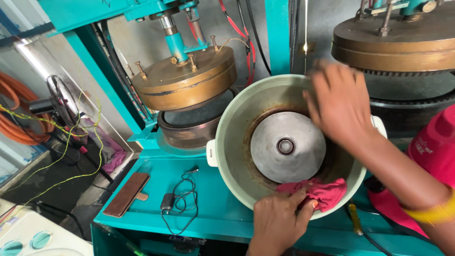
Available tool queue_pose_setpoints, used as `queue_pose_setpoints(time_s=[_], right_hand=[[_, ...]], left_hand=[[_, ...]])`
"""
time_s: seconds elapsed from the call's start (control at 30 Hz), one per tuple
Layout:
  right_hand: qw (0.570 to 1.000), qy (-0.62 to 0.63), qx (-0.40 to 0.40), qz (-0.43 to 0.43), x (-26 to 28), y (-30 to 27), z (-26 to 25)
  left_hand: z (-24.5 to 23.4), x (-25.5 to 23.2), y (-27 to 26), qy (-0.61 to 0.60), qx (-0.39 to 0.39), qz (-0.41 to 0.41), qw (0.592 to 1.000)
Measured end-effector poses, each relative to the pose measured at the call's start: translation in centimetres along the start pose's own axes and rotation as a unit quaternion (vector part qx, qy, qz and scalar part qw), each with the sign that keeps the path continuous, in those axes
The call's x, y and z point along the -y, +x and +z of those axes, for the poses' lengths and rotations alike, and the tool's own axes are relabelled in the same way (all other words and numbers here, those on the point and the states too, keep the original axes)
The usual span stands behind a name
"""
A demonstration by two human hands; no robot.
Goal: The person wipes the inside of a metal cooking pot with a cloth and then uses a screwdriver to work on the electrical base of the appliance.
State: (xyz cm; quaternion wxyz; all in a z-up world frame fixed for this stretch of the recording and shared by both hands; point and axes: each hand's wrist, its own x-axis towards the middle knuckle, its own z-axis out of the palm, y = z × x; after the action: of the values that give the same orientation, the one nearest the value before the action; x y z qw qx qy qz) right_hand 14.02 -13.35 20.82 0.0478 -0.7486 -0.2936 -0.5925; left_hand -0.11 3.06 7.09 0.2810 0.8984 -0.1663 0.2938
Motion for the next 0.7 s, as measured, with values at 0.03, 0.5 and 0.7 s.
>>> queue_pose_setpoints(time_s=[0.03, 0.5, 0.7], right_hand=[[0.999, -0.010, 0.012, 0.043, -0.5, 1.6, 1.6], [0.976, -0.053, 0.136, 0.163, -2.4, -0.8, 7.1], [0.976, -0.044, 0.127, 0.172, -2.3, -0.5, 6.8]], left_hand=[[-0.4, -0.2, 0.3, 0.001, 0.000, -0.003, 1.000], [-2.2, 0.9, 6.9, 0.012, -0.105, -0.016, 0.994], [-7.5, 0.5, 14.3, 0.197, -0.255, 0.029, 0.946]])
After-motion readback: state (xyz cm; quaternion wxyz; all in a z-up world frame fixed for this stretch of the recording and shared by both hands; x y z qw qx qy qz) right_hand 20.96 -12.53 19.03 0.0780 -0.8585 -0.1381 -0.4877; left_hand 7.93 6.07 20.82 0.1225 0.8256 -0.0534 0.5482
